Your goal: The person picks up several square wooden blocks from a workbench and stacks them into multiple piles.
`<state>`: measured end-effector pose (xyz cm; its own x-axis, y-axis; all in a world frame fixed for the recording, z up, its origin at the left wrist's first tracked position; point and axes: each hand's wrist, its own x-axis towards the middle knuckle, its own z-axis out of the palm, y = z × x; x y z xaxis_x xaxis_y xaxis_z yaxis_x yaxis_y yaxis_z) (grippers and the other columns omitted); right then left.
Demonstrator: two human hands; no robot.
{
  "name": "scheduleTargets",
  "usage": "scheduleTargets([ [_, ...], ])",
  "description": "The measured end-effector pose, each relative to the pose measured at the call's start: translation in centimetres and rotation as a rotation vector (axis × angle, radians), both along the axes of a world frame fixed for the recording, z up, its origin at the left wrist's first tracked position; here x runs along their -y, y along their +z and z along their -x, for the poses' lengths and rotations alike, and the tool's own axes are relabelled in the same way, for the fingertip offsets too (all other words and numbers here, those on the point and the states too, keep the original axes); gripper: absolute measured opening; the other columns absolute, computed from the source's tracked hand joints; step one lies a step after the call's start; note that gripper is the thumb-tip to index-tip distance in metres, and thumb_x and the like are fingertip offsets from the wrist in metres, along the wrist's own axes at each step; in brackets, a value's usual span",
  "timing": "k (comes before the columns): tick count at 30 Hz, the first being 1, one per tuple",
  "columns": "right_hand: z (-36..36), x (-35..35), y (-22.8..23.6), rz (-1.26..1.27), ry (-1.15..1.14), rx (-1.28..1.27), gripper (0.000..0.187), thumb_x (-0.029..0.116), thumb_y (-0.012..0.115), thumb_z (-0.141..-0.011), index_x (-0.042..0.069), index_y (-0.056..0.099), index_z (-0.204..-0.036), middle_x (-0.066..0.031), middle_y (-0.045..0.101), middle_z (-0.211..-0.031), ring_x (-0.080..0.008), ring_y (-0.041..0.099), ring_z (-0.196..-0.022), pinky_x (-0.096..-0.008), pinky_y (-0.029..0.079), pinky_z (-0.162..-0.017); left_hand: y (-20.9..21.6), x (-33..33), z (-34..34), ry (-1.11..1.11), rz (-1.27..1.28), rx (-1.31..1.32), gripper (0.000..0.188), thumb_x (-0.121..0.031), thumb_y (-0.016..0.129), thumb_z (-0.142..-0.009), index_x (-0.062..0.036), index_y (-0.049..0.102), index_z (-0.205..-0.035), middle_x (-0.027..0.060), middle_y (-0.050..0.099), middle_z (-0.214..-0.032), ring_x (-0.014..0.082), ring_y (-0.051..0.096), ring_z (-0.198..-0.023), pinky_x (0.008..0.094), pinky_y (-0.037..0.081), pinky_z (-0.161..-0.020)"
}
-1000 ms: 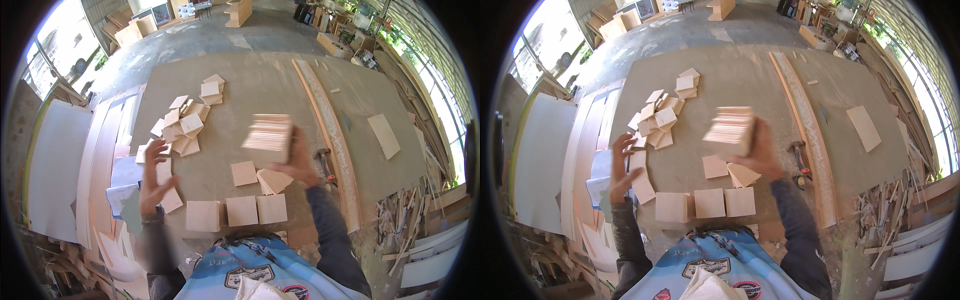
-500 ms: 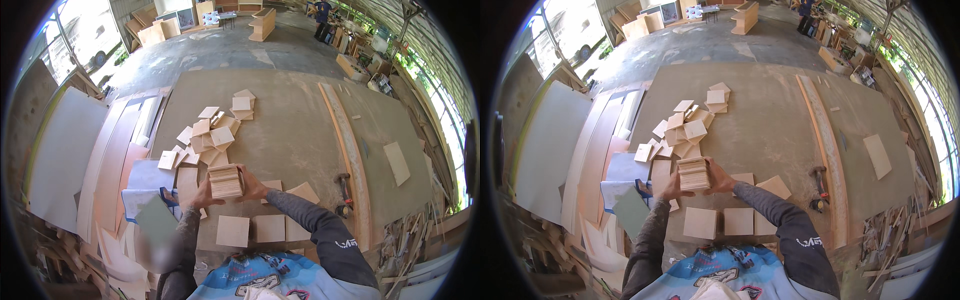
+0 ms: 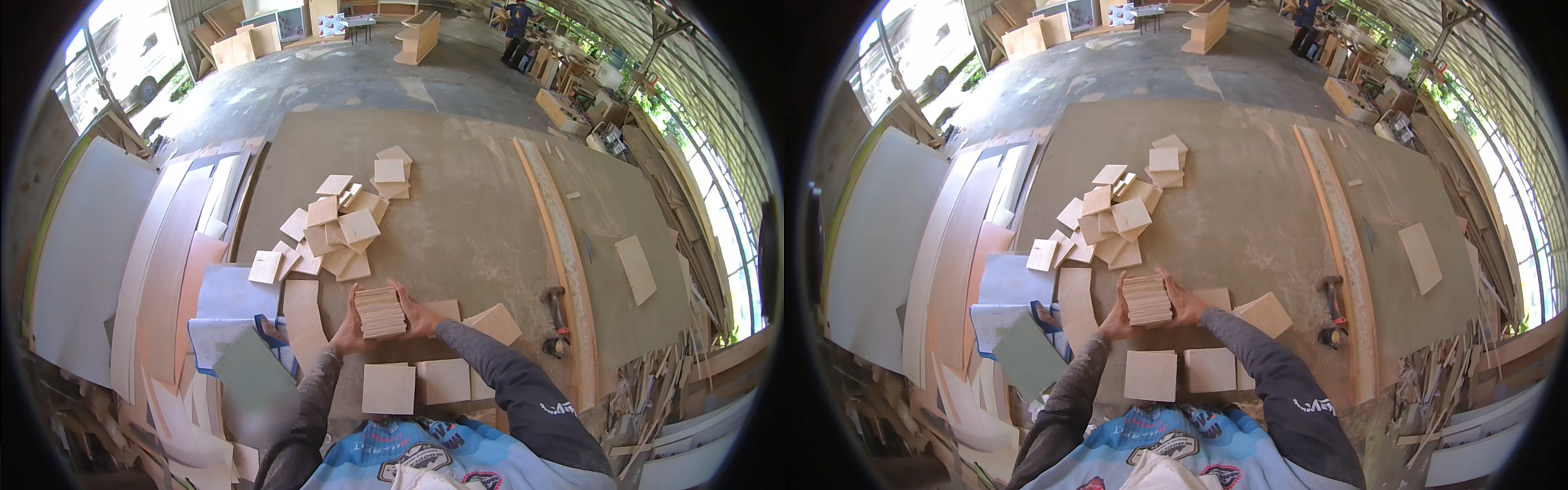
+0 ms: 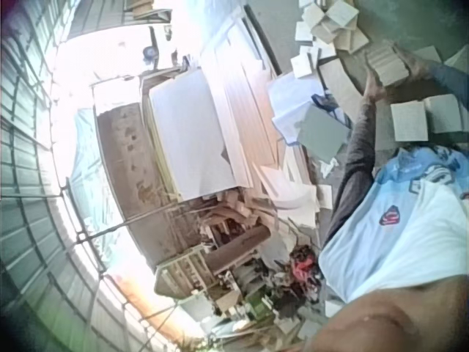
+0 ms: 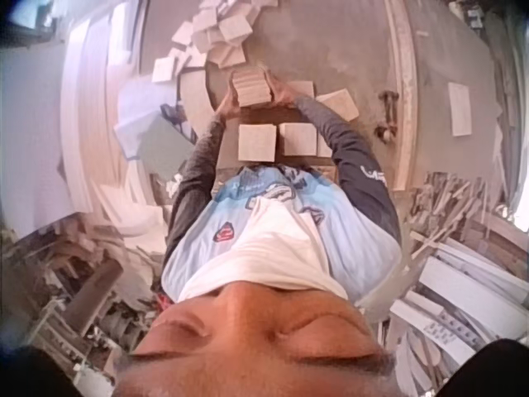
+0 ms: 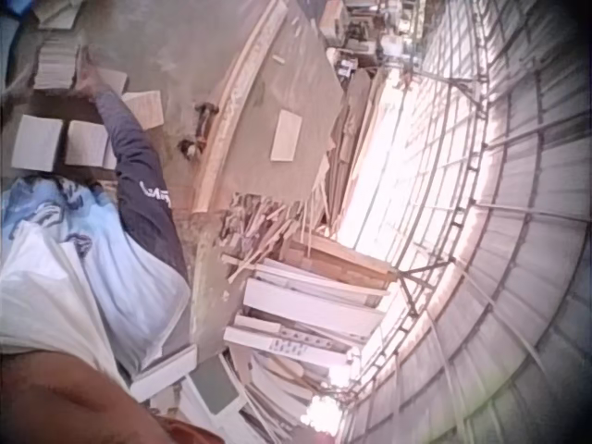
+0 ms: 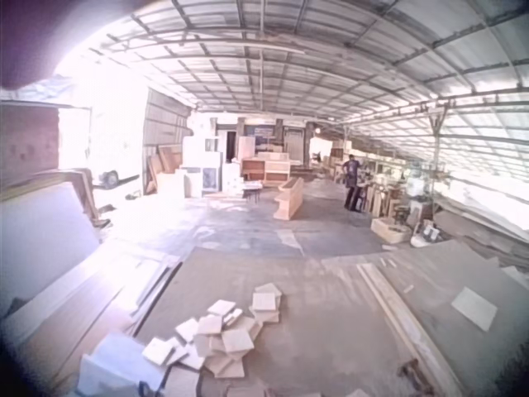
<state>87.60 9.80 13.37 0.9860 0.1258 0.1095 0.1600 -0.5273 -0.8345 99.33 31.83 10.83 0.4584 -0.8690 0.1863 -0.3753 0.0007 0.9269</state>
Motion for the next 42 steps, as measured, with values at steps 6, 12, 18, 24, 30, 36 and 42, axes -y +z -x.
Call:
scheduleTargets([
  [6,-0.2,0.6,-0.5,0.017,0.013,-0.024,0.124,0.027,0.093,-0.054,0.008,0.014,-0.148,-0.0200,0.042,-0.139,-0.0374,0.045,-0.133,-0.0416,0.038,-0.112,-0.3,-0.1,0.3,0.012,-0.040,0.048,0.138,-0.015,0.085,-0.056,-0.0034,-0.009,-0.156,0.0263,0.024,-0.155,0.0384,0.026,-0.147,0.0422,0.020,-0.122],
  [12,-1.9,2.0,3.5,-0.460,-0.006,-0.558,0.087,0.021,0.088,-0.060,0.006,0.044,-0.134,-0.0089,0.055,-0.121,-0.0224,0.054,-0.116,-0.0358,0.044,-0.101,6.3,0.3,-1.3,-0.076,-0.200,-0.518,0.096,-0.026,0.081,-0.069,-0.0001,0.033,-0.149,0.0149,0.052,-0.141,0.0282,0.047,-0.131,0.0382,0.033,-0.114],
  [18,-1.8,3.6,2.8,-0.174,0.043,-0.889,0.053,0.044,0.075,-0.073,0.005,0.070,-0.109,-0.0086,0.071,-0.093,-0.0180,0.067,-0.088,-0.0310,0.052,-0.079,7.9,0.3,-0.9,-0.110,-0.581,-0.326,0.059,-0.040,0.067,-0.086,0.0015,0.062,-0.128,0.0167,0.069,-0.113,0.0251,0.063,-0.110,0.0365,0.045,-0.101],
  [24,-2.1,4.5,4.5,-0.069,-0.016,-1.067,0.055,0.050,0.071,-0.079,0.002,0.074,-0.105,-0.0132,0.073,-0.090,-0.0214,0.070,-0.077,-0.0323,0.056,-0.070,10.4,0.6,-3.0,0.006,-0.797,-0.410,0.045,-0.040,0.067,-0.090,0.0023,0.073,-0.104,0.0131,0.072,-0.085,0.0215,0.070,-0.073,0.0341,0.055,-0.067],
  [30,-7.3,9.6,5.0,-0.235,-0.486,-0.675,0.063,0.059,0.065,-0.085,-0.001,0.074,-0.105,-0.0139,0.072,-0.086,-0.0190,0.069,-0.072,-0.0331,0.054,-0.060,6.0,-3.6,-13.2,0.828,-0.321,-0.052,0.043,-0.033,0.070,-0.087,0.0036,0.068,-0.110,0.0162,0.070,-0.089,0.0302,0.067,-0.085,0.0395,0.052,-0.081],
  [36,-17.9,13.1,-1.7,0.052,-0.805,-0.446,0.066,0.060,0.062,-0.087,-0.002,0.072,-0.106,-0.0212,0.072,-0.100,-0.0339,0.071,-0.097,-0.0459,0.055,-0.081,7.3,-5.3,-21.0,0.660,-0.889,0.253,0.128,-0.051,0.091,-0.055,-0.0054,0.025,-0.155,0.0344,0.024,-0.156,0.0498,0.017,-0.148,0.0638,0.021,-0.116],
  [42,-25.1,2.3,-0.7,0.151,-1.131,-0.491,0.066,0.055,0.068,-0.083,-0.004,0.069,-0.111,-0.0246,0.068,-0.116,-0.0382,0.065,-0.113,-0.0476,0.047,-0.104,4.9,-6.0,-24.5,0.584,-1.009,0.285,0.134,-0.042,0.092,-0.046,-0.0031,0.024,-0.154,0.0329,0.026,-0.154,0.0492,0.023,-0.145,0.0607,0.022,-0.118],
])
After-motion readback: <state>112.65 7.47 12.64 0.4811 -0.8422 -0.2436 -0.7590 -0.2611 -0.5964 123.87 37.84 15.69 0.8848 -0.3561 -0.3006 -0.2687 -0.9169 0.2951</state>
